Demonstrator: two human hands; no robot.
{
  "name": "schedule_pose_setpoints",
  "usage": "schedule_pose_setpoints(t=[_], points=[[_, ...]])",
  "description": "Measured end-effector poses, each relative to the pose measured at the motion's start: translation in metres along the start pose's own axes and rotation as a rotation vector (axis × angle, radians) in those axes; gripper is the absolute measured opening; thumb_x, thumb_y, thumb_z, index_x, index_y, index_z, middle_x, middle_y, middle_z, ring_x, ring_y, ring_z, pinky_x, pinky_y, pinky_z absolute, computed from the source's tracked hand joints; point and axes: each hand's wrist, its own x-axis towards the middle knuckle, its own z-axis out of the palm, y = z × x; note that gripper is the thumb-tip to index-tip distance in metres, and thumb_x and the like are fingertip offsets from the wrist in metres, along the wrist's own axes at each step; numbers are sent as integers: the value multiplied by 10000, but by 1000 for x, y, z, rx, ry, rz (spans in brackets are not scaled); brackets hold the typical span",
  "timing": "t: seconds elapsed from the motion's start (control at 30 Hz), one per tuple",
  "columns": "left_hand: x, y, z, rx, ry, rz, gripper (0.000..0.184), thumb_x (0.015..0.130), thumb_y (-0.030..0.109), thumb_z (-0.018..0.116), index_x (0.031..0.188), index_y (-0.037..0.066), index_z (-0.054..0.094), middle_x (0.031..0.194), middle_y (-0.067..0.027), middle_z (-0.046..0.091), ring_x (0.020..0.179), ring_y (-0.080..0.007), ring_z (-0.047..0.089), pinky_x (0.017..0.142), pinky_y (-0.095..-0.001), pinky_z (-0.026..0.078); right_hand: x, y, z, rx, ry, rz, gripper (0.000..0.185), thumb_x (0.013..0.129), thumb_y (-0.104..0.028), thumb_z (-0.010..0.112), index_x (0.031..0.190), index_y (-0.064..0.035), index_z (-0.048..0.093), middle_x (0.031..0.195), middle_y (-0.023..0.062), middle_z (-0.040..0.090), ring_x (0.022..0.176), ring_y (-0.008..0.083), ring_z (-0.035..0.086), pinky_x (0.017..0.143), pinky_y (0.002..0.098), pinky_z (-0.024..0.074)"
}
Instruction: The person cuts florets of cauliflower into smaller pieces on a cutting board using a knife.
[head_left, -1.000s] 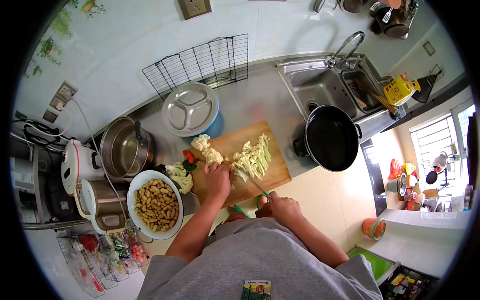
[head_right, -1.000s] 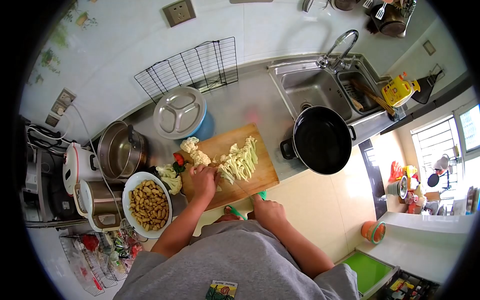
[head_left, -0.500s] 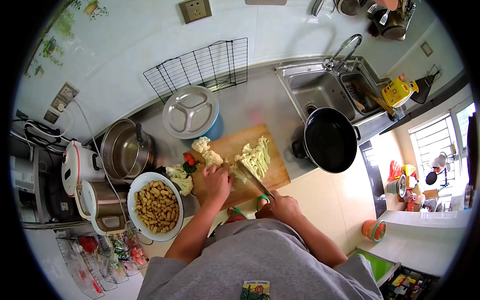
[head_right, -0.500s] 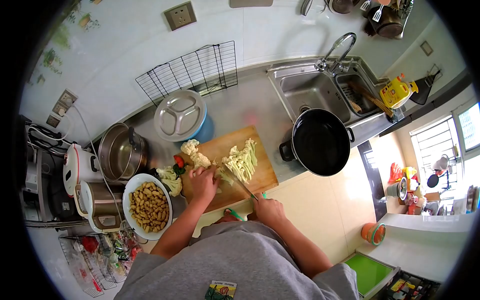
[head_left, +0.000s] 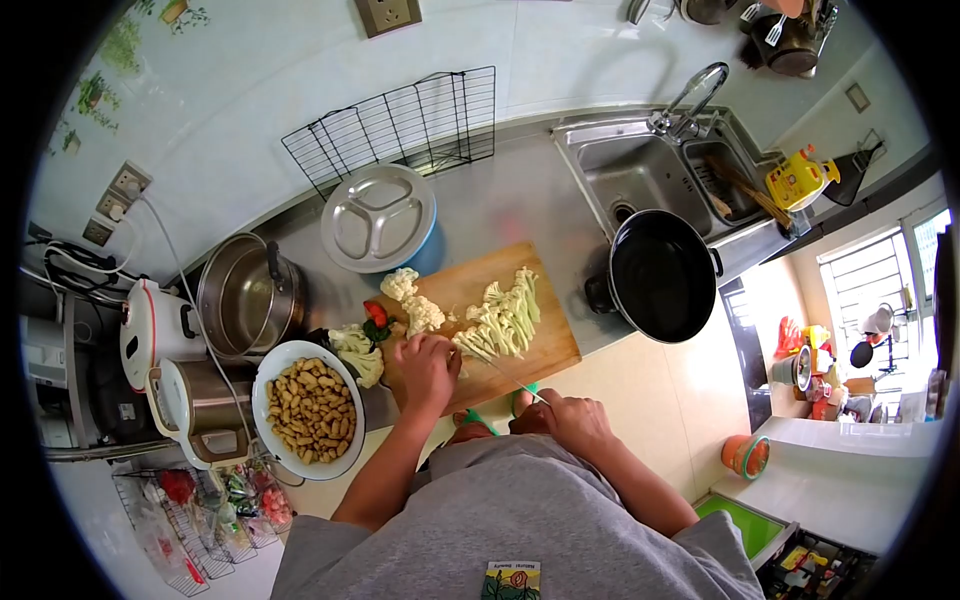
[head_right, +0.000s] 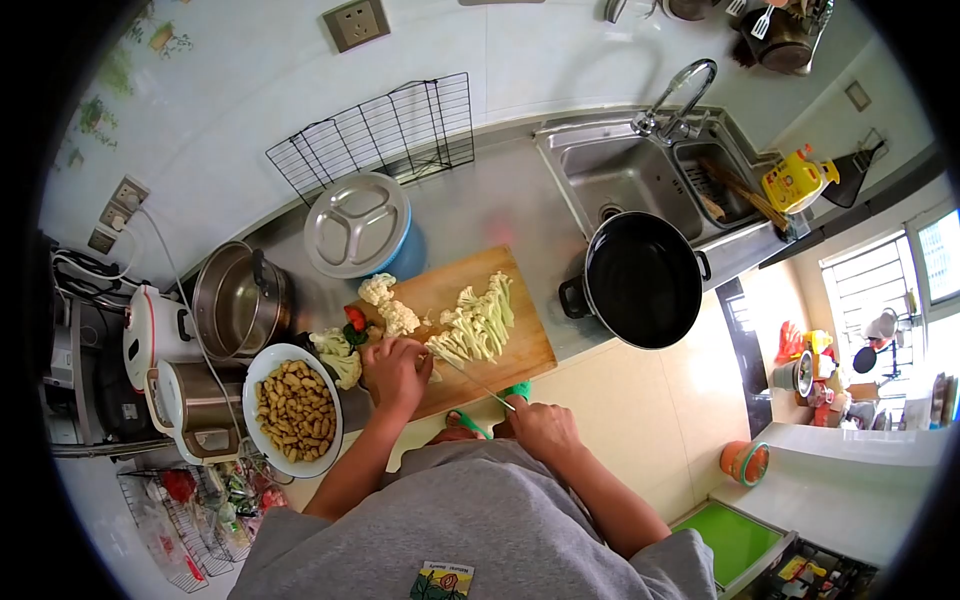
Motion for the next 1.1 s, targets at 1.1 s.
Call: schedule_pose_setpoints(t=[1.1], points=[[5, -9, 21, 74, -98, 12, 129, 721, 163, 722, 845, 175, 756, 962, 65, 704, 1040, -181, 533, 942, -457, 321, 29, -22, -4, -140, -167, 84, 408, 744, -157, 722, 1068, -66, 490, 877, 173, 697, 806, 332, 704, 663, 442, 560]])
